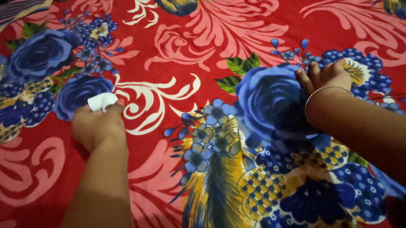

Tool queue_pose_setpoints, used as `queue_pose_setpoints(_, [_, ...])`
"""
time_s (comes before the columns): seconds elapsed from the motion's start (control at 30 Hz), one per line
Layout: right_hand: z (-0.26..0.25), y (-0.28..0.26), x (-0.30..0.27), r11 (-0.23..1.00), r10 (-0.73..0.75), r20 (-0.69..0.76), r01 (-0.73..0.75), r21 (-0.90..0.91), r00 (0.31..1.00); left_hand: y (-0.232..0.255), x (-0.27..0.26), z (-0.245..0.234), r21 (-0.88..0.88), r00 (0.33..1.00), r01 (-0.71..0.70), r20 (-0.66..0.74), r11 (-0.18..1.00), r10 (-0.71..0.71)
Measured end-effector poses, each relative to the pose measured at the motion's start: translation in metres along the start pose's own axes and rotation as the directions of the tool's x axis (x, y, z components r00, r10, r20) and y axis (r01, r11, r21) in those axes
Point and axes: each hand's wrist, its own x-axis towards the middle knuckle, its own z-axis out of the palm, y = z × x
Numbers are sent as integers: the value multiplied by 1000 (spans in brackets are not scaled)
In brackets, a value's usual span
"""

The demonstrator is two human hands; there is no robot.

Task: The person wraps a small white object with a piece of patterned cloth, securing it tightly. Then, the person picks up a green string and begins to tie it around the wrapped bundle.

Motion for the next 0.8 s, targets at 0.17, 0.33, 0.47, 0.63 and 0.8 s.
queue_pose_setpoints(0.17, [6, 1, 7, 1000, -6, -19, 6, -1, 1000, -3, 4, 3, -24, 998, -48, 44, 999, 49])
queue_pose_setpoints(0.33, [4, 3, -1, 999, -32, -40, 33, 21, 999, 2, -2, -2, 140, 999, -39, 23, 989, 37])
queue_pose_setpoints(0.47, [-8, 19, -24, 989, -145, 4, 145, 12, 989, 2, -2, -4, 134, 998, -55, 34, 989, 51])
queue_pose_setpoints(0.63, [6, 25, -31, 961, -216, -142, 236, 146, 966, -5, -7, -8, 164, 998, -61, 30, 985, 57])
queue_pose_setpoints(0.8, [44, -10, -34, 941, -202, -325, 275, 195, 924, 10, -21, -32, 451, 997, -80, 33, 889, 73])
